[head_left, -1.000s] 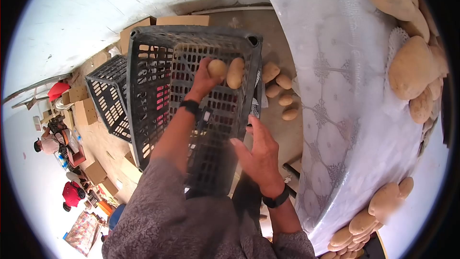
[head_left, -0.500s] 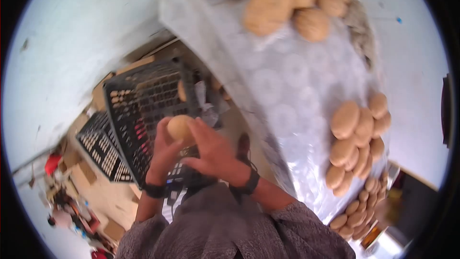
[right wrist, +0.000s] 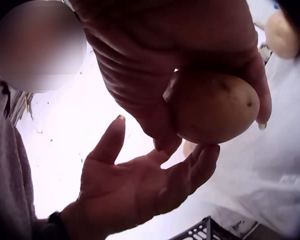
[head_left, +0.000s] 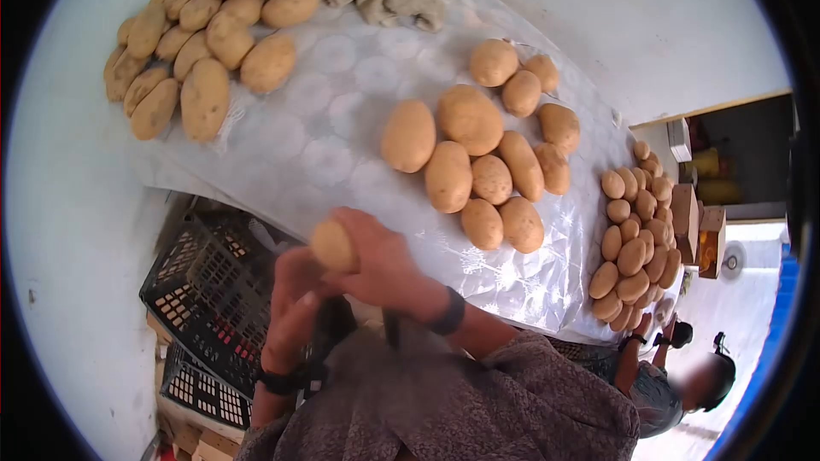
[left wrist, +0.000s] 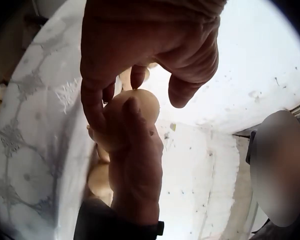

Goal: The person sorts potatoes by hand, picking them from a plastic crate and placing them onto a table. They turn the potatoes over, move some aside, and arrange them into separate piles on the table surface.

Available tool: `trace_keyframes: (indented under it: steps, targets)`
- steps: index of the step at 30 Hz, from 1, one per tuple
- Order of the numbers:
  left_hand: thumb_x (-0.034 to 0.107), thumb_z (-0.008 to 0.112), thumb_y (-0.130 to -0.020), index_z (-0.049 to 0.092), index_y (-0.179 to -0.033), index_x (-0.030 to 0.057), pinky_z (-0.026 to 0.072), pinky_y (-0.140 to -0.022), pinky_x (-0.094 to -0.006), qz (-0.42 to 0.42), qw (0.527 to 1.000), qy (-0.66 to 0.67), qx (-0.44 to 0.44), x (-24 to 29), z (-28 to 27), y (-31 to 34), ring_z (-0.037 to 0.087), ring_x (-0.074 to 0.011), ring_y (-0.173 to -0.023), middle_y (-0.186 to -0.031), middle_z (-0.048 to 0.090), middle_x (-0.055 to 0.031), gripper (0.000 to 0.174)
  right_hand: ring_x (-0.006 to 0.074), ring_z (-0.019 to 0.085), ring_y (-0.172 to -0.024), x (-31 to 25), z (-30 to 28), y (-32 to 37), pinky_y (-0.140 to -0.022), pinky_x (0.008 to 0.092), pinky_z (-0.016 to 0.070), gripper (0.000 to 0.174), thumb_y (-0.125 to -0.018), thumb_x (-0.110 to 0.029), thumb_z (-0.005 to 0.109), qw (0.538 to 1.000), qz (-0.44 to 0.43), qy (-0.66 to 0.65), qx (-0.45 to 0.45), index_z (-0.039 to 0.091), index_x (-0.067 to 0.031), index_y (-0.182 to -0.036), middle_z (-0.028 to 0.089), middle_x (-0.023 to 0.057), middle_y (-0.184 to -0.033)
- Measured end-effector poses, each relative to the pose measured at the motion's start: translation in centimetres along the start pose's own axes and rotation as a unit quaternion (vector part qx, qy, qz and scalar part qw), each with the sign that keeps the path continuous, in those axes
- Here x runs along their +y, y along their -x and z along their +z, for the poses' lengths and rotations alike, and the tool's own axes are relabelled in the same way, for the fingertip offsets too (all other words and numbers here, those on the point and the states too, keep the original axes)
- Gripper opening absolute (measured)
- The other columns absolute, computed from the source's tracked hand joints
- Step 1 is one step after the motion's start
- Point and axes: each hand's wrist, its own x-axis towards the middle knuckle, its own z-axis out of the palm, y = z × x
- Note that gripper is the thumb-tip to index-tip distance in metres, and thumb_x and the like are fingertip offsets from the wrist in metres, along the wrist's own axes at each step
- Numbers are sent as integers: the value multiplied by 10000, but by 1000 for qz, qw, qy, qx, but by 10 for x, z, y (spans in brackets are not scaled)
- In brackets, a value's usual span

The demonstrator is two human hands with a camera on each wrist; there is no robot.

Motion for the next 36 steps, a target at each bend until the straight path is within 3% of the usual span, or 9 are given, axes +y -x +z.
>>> trace_keyframes:
  steps: [4, 8, 17, 21, 24, 25, 32, 34, 36]
  targets:
    - [258, 648, -860, 342, -1341, 30, 466, -958, -427, -20, 993, -36, -115, 4, 39, -20, 523, -264, -1172, -1296, 467, -142, 614, 386, 610, -1007, 15, -62, 11, -827, 429, 520, 773, -620, -194, 830, 989, 13, 94, 117, 471, -3, -1277, 598, 204, -1142]
    - [261, 656, -857, 386, -1303, 3, 465, -950, -413, -21, 990, -82, -113, 7, 53, -28, 536, -250, -1136, -1261, 488, -136, 581, 382, 626, -963, 40, -132, 13, -819, 420, 518, 717, -629, -165, 805, 960, 63, 184, 203, 502, 4, -1256, 619, 212, -1091]
    - [151, 566, -873, 430, -1272, -33, 477, -941, -385, -13, 989, -144, 33, 5, 1, -6, 560, -225, -1097, -1204, 528, -129, 459, 390, 602, -1019, 130, -215, 6, -841, 439, 511, 581, -704, -166, 691, 888, 123, 383, 222, 502, -62, -1244, 622, 177, -1129]
    - [87, 523, -908, 455, -1250, -34, 485, -941, -384, 27, 975, -189, 111, 14, -29, 7, 575, -218, -1088, -1187, 547, -125, 369, 355, 584, -1140, 136, -227, -3, -954, 415, 461, 667, -750, -226, 731, 888, 269, 330, 175, 481, -47, -1342, 595, 202, -1248]
    - [92, 529, -936, 468, -1240, -31, 492, -939, -376, 45, 974, -178, 134, 19, -59, 23, 576, -207, -1085, -1176, 551, -115, 334, 366, 574, -1147, 180, -256, 5, -973, 413, 450, 576, -797, -182, 670, 928, 187, 288, 146, 501, -15, -1321, 595, 232, -1239]
    - [92, 529, -936, 468, -1240, -31, 492, -939, -376, 48, 970, -177, 157, 20, -70, 30, 576, -207, -1085, -1176, 551, -115, 334, 366, 568, -1159, 166, -253, 2, -980, 412, 446, 542, -814, -159, 644, 935, 217, 241, 146, 504, -6, -1315, 589, 242, -1244]
    - [89, 554, -948, 524, -1176, -14, 513, -894, -324, 56, 942, -157, 293, 4, -151, 64, 597, -169, -1028, -1117, 569, -76, 252, 378, 508, -1231, 164, -238, 6, -1034, 425, 394, 574, -873, -195, 602, 903, 214, 353, 117, 437, 16, -1381, 527, 252, -1328]
    - [85, 560, -946, 525, -1176, -10, 514, -884, -315, 44, 923, -195, 328, -8, -179, 72, 594, -163, -1030, -1111, 569, -71, 252, 386, 479, -1254, 156, -232, 4, -1043, 433, 381, 572, -898, -248, 588, 834, 267, 457, 157, 432, 4, -1388, 506, 245, -1351]
    - [77, 580, -936, 524, -1203, 0, 509, -869, -287, 22, 898, -248, 364, -20, -206, 78, 585, -146, -1042, -1094, 568, -57, 283, 366, 555, -1157, 137, -207, -8, -957, 434, 445, 506, -944, -296, 556, 803, 190, 523, 211, 476, -21, -1361, 570, 220, -1272]
